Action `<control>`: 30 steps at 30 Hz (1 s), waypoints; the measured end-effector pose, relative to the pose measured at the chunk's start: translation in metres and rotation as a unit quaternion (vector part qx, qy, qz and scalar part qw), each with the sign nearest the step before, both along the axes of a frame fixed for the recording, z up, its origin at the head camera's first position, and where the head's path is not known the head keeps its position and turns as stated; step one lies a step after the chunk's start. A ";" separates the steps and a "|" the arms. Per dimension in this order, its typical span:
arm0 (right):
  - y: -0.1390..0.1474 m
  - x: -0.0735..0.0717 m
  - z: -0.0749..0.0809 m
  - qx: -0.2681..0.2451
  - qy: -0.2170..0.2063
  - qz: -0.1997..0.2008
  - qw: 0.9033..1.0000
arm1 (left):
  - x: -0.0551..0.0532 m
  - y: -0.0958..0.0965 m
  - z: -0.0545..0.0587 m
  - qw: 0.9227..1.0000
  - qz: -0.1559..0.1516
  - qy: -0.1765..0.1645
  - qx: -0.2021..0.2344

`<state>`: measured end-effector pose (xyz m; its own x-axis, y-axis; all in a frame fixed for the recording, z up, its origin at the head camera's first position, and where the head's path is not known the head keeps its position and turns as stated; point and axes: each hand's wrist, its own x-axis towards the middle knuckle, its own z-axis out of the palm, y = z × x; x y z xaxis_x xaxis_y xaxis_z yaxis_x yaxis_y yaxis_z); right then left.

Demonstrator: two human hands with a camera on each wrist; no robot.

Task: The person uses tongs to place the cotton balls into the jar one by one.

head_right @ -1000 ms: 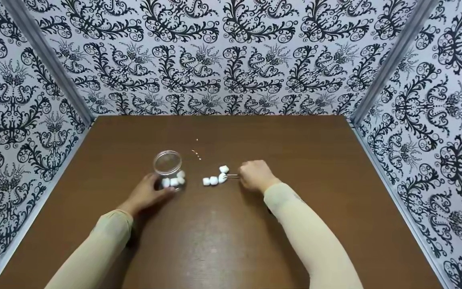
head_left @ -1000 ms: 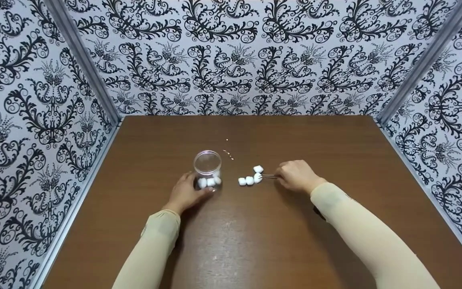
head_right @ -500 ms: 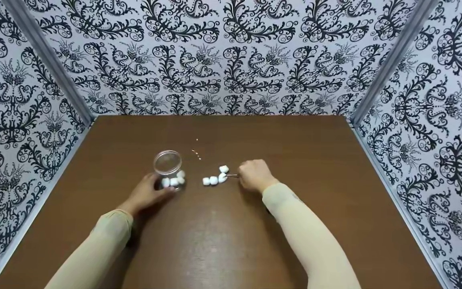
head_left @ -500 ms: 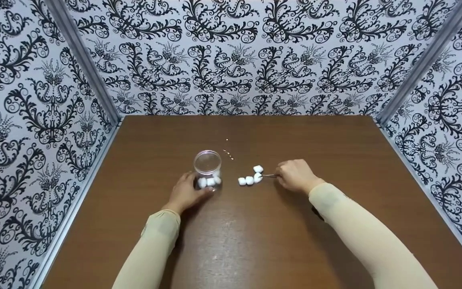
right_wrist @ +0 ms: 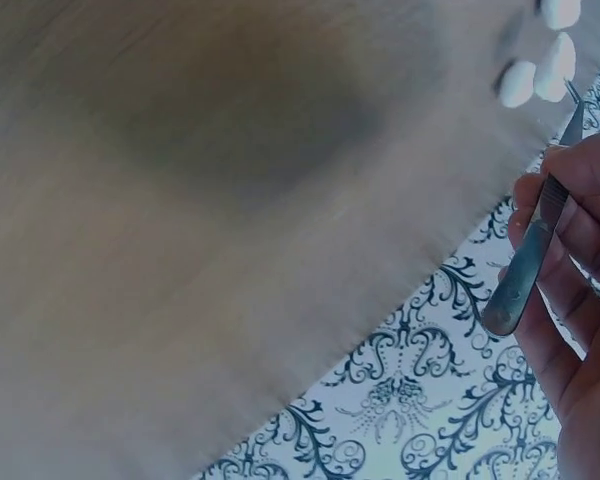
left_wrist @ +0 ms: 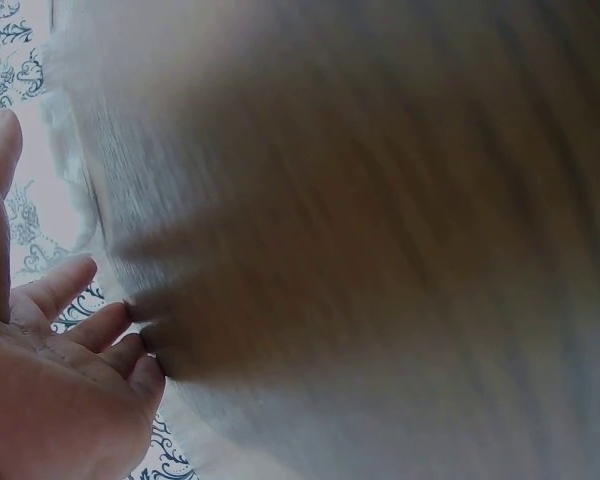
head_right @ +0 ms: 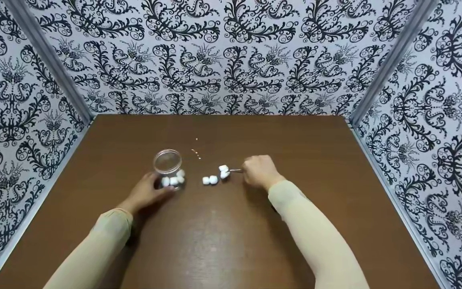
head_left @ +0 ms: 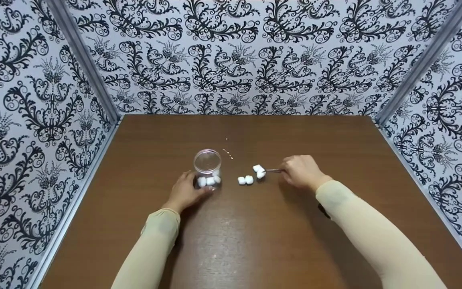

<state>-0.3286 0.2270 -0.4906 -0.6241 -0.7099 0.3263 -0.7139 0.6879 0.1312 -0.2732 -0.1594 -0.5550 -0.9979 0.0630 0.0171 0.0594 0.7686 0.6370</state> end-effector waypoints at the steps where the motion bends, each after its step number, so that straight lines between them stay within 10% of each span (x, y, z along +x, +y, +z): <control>1: 0.000 0.000 0.003 -0.005 0.002 0.003 1.000 | 0.000 0.000 0.000 1.000 0.000 -0.001 0.000; 18: -0.065 -0.006 0.060 -0.036 0.052 0.048 0.997 | 0.001 0.002 0.002 1.000 0.004 0.014 0.001; 30: -0.114 -0.002 0.073 -0.042 0.071 0.069 0.994 | 0.002 0.002 0.004 1.000 0.001 0.008 -0.005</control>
<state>-0.3310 0.1134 -0.4176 -0.4657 -0.7527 0.4654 -0.7807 0.5971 0.1844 -0.2714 -0.1576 -0.5513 -0.9976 0.0611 0.0327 0.0681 0.7749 0.6284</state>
